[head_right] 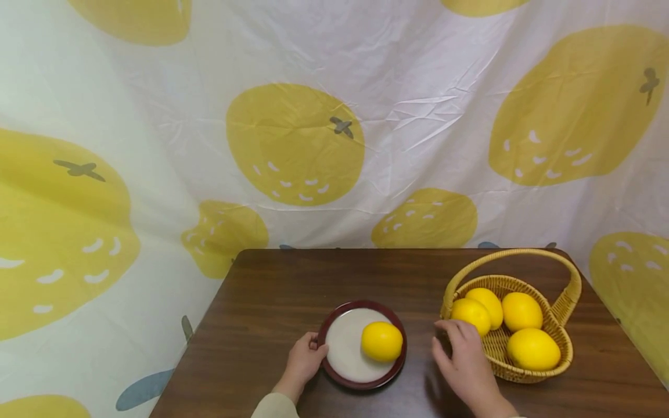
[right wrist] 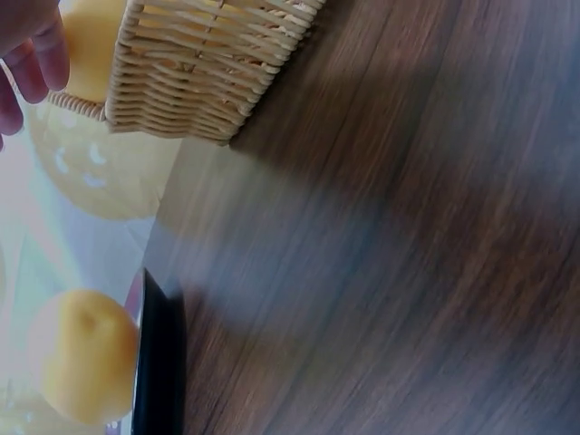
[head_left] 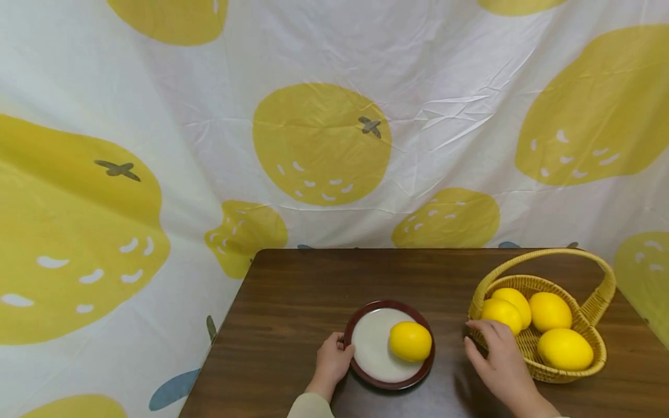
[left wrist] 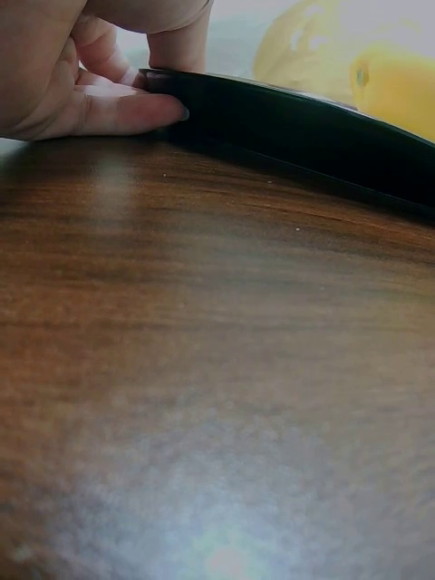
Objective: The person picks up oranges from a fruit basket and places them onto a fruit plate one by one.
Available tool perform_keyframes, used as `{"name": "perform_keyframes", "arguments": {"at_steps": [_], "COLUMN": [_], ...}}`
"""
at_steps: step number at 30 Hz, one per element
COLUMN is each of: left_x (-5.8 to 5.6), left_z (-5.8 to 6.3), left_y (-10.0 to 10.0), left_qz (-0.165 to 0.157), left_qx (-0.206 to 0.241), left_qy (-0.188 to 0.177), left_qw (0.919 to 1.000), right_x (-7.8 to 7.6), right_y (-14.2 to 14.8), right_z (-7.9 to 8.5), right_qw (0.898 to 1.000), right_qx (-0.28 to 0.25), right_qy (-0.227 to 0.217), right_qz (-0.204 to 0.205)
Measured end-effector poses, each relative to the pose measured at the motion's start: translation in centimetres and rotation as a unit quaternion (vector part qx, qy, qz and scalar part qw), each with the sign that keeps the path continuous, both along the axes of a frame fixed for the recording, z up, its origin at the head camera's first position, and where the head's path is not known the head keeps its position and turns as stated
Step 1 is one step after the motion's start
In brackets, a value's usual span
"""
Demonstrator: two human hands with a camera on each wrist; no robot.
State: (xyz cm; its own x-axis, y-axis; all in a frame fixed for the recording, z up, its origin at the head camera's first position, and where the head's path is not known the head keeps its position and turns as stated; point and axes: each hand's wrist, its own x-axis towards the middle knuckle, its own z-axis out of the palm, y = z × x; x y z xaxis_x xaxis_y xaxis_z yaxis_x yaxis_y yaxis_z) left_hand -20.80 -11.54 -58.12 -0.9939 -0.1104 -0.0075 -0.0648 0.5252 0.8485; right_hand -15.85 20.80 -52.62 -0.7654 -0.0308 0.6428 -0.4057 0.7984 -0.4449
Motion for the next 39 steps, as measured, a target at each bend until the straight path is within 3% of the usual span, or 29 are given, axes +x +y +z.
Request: {"name": "perform_keyframes", "arguments": {"at_steps": [4,10,15,26,39], "left_x": [0.2,0.0,0.0,-0.3,-0.3], "left_z": [0.0,0.0,-0.3,0.2,0.4], "left_y": [-0.1,-0.1,-0.1,0.2,0.2], "left_qz": [-0.006,-0.004,-0.01,0.005,0.002], "left_qx": [-0.005,0.007,-0.009,-0.014,-0.009], "left_qy": [0.019,-0.002,0.018,-0.021,-0.025], "left_qw": [0.9998,1.0,0.9998,0.9997,0.9996], "right_x": [0.0,-0.2,-0.1,0.0,-0.2], "right_y": [0.3,0.7,1.1,2.0,3.1], "right_z": [0.1,0.0,0.0,0.0,0.0], "right_qw": [1.0,1.0,1.0,0.998,0.998], "right_qx": [0.001,0.008,0.0,-0.011,-0.01], "right_qy": [-0.005,0.011,0.025,0.053,0.061], "right_qz": [-0.009,-0.004,-0.009,-0.019,-0.022]}}
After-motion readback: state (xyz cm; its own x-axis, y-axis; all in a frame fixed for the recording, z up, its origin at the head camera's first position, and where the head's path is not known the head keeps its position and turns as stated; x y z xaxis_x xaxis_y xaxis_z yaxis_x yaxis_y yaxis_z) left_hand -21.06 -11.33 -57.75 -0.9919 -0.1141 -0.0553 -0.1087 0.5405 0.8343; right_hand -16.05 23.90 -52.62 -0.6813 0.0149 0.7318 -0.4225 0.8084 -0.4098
